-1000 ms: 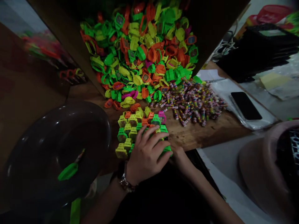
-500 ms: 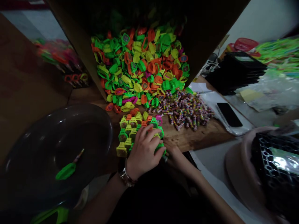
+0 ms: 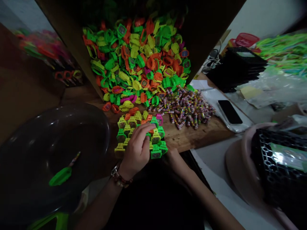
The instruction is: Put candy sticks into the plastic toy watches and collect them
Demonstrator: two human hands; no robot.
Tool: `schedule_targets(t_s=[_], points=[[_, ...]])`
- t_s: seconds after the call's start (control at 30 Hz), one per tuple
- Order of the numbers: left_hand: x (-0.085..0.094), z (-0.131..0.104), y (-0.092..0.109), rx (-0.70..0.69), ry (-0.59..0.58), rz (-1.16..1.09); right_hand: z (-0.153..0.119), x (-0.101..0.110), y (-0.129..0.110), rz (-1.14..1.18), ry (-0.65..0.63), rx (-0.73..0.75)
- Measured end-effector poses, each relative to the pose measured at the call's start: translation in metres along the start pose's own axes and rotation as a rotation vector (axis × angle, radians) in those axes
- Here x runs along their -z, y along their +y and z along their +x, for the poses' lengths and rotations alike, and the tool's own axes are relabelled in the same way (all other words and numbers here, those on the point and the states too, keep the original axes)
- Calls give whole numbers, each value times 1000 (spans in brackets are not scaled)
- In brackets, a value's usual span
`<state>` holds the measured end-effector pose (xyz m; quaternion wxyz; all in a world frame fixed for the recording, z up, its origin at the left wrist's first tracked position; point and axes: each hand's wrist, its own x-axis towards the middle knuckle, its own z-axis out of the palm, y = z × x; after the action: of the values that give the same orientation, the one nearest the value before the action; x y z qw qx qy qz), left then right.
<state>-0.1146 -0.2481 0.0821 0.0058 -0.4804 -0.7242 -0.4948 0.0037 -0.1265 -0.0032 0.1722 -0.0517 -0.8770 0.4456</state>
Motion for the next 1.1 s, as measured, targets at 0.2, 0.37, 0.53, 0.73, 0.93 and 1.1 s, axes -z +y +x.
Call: schedule_targets(t_s=[0.2,0.37,0.53,0.73,0.93,1.1], points=[[-4,2,1,-140,-104,178,2,-1,7,-6,26,48],[-9,-3,2,-164,-170,421,-4,-5,9,-24,105,74],[-11,-5,2,-187,-149,483,-6,-9,8,-28,154,63],[-11,-2,1,-207,-137,460,-3,-7,10,-26,144,56],[-9,-1,1,-179,-142,421,-3,-2,8,-6,101,35],[-11,1,0,-148,-177,323,5,-5,-1,-12,-40,-40]])
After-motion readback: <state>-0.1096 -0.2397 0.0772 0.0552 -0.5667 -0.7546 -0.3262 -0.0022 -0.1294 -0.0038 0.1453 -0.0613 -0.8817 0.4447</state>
